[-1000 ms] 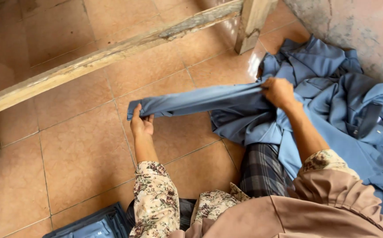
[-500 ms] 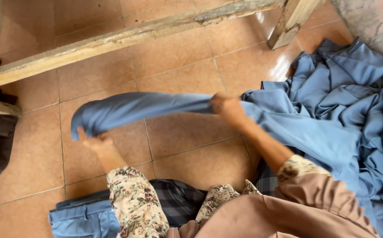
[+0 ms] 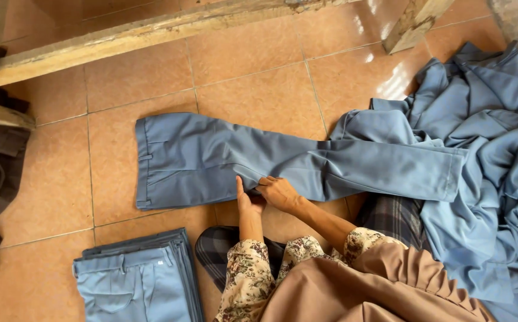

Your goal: Folding blue trousers into a rectangular shape and stacking them on the floor.

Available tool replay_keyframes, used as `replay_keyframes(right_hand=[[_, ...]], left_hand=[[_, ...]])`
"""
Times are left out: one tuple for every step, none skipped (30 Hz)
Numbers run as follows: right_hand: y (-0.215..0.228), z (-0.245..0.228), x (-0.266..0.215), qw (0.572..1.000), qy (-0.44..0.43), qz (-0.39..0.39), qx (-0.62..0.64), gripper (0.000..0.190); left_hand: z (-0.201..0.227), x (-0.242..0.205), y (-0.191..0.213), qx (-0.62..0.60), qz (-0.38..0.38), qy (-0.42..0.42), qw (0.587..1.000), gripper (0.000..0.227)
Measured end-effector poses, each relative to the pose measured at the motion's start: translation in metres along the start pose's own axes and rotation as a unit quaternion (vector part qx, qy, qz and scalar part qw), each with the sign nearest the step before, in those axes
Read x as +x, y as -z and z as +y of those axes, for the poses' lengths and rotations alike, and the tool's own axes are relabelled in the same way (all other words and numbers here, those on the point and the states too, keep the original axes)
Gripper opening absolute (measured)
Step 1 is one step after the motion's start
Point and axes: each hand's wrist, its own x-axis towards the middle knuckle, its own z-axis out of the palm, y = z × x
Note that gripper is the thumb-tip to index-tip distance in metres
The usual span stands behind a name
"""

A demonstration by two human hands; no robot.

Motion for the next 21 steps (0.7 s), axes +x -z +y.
replay_keyframes(right_hand=[[0.008, 0.001, -0.001, 1.0, -0.003, 0.0, -0.004, 0.01], [0.015, 0.0, -0.004, 0.999, -0.014, 0.011, -0.036, 0.01], [0.021, -0.001, -0.006, 0.997, -0.026, 0.022, -0.068, 0.009], [0.024, 0.001, -0.01, 0.997, -0.029, 0.021, -0.069, 0.009], [0.026, 0.002, -0.015, 0.995, -0.046, 0.03, -0.086, 0.008], [0.027, 0.002, -0.018, 0.992, -0.062, 0.039, -0.101, 0.008], [0.026, 0.007, -0.026, 0.992, -0.064, 0.038, -0.1, 0.008], [0.023, 0.013, -0.034, 0.989, -0.083, 0.038, -0.112, 0.01], [0.021, 0.019, -0.041, 0.986, -0.103, 0.039, -0.124, 0.012], [0.013, 0.026, -0.053, 0.986, -0.102, 0.038, -0.123, 0.012], [0.005, 0.034, -0.065, 0.982, -0.113, 0.053, -0.139, 0.014], [-0.003, 0.043, -0.076, 0.977, -0.124, 0.07, -0.156, 0.016], [0.0, 0.049, -0.081, 0.978, -0.122, 0.07, -0.156, 0.016], [0.002, 0.054, -0.086, 0.975, -0.135, 0.059, -0.168, 0.013], [0.004, 0.059, -0.092, 0.971, -0.147, 0.048, -0.181, 0.01], [0.006, 0.061, -0.098, 0.971, -0.147, 0.049, -0.18, 0.01], [0.008, 0.063, -0.104, 0.978, -0.146, 0.003, -0.149, 0.007], [0.01, 0.065, -0.11, 0.981, -0.144, -0.043, -0.119, 0.005], [0.016, 0.064, -0.113, 0.982, -0.144, -0.043, -0.118, 0.005], [0.021, 0.061, -0.116, 0.987, -0.145, -0.014, -0.066, 0.007], [0.026, 0.059, -0.118, 0.989, -0.145, 0.015, -0.013, 0.013]], left_hand=[[0.002, -0.01, -0.015, 0.002, -0.002, 0.004, 1.0, 0.084], [0.004, -0.021, -0.027, 0.033, 0.015, -0.031, 0.999, 0.093], [0.006, -0.032, -0.039, 0.065, 0.032, -0.065, 0.995, 0.104], [0.009, -0.058, -0.057, 0.067, 0.032, -0.062, 0.995, 0.104], [0.012, -0.085, -0.075, 0.089, 0.024, -0.096, 0.991, 0.106], [0.017, -0.112, -0.092, 0.11, 0.017, -0.131, 0.985, 0.108], [0.028, -0.1, -0.079, 0.111, 0.018, -0.13, 0.985, 0.108], [0.041, -0.089, -0.068, 0.094, 0.01, -0.148, 0.984, 0.107], [0.053, -0.077, -0.056, 0.077, 0.002, -0.166, 0.983, 0.105], [0.064, -0.092, -0.061, 0.076, 0.004, -0.167, 0.983, 0.105], [0.076, -0.108, -0.067, 0.064, -0.005, -0.181, 0.981, 0.11], [0.086, -0.123, -0.075, 0.052, -0.016, -0.195, 0.979, 0.116], [0.108, -0.119, -0.064, 0.051, -0.016, -0.196, 0.979, 0.116], [0.129, -0.115, -0.052, 0.033, -0.024, -0.222, 0.974, 0.089], [0.15, -0.111, -0.04, 0.014, -0.031, -0.248, 0.968, 0.067], [0.164, -0.113, -0.028, 0.014, -0.031, -0.249, 0.968, 0.067], [0.179, -0.116, -0.017, 0.0, -0.009, -0.271, 0.962, 0.067], [0.193, -0.118, -0.005, -0.013, 0.012, -0.293, 0.956, 0.067], [0.205, -0.105, 0.013, -0.013, 0.012, -0.294, 0.956, 0.067], [0.218, -0.094, 0.033, -0.035, 0.025, -0.299, 0.953, 0.067], [0.231, -0.082, 0.054, -0.058, 0.038, -0.304, 0.95, 0.067]])
